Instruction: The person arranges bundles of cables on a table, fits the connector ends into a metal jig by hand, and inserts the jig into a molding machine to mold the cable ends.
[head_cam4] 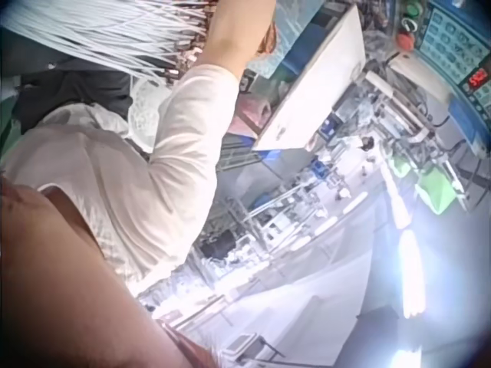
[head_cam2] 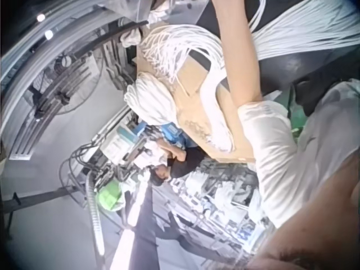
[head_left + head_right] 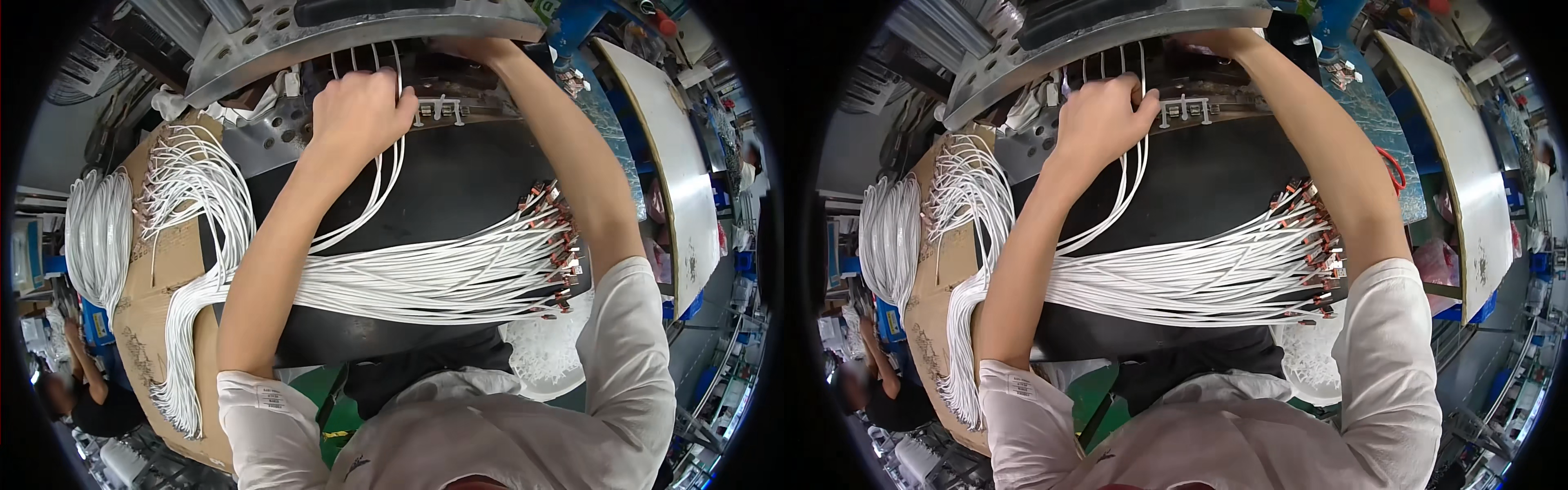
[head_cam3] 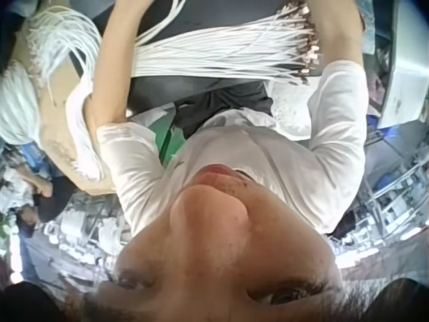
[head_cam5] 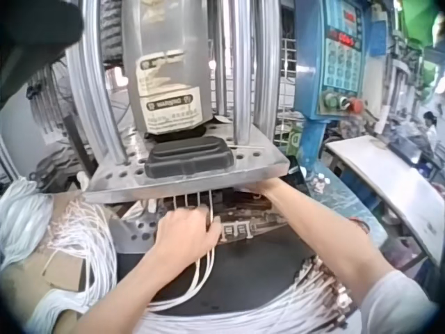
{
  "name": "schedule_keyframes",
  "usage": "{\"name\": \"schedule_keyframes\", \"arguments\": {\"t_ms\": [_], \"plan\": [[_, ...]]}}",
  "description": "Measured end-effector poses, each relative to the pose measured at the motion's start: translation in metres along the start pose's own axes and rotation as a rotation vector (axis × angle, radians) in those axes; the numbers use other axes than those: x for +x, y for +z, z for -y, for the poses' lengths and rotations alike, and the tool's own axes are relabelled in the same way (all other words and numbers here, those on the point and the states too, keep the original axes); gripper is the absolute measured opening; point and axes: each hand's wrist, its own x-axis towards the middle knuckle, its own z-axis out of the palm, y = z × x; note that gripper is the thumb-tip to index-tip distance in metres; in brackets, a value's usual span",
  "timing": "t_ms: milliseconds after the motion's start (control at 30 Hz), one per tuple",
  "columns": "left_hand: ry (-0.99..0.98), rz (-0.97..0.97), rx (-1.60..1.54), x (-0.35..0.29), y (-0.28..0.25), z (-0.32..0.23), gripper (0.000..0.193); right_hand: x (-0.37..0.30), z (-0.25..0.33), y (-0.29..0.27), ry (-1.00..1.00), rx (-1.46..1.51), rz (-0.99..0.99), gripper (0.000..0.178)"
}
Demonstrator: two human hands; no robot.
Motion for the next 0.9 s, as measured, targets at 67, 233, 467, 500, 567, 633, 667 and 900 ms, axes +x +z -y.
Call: {"name": "schedule_keyframes", "arguments": {"t_ms": [67,233,467,500,567,633,667,900], "plan": [[0.009,0.026,-0.003,0.005,-0.003,0.000,0.042,0.004,0.018,-0.016,-0.033,-0.171,0.128,0.028],[0.140,-0.293,0.059,-0.038,-0.034,-0.021,0.035,-0.033,0.125,-0.112,0.417,0.612,0.332,0.037],[-0.144,0.334,-1.708,-0.258,-0.082,-0.029,0.047,-0.197,0.273,-0.208,0.204,1.807,1.015,0.044],[-0.227,0.486,-1.844,-0.293,-0.074,-0.026,0.049,-0.219,0.296,-0.203,0.228,1.880,1.177,0.042],[-0.514,0.582,-1.906,-0.354,-0.056,-0.022,0.053,-0.259,0.335,-0.190,0.793,1.564,1.700,0.038],[-0.830,0.456,-1.665,-0.398,-0.039,-0.024,0.055,-0.287,0.360,-0.192,1.681,1.332,1.235,0.029],[-0.893,0.375,-1.551,-0.412,-0.030,-0.029,0.055,-0.293,0.363,-0.198,1.573,1.415,1.029,0.029],[-0.886,0.511,-1.262,-0.409,0.007,-0.026,0.033,-0.141,0.243,-0.234,0.255,0.844,0.422,0.035]]}}
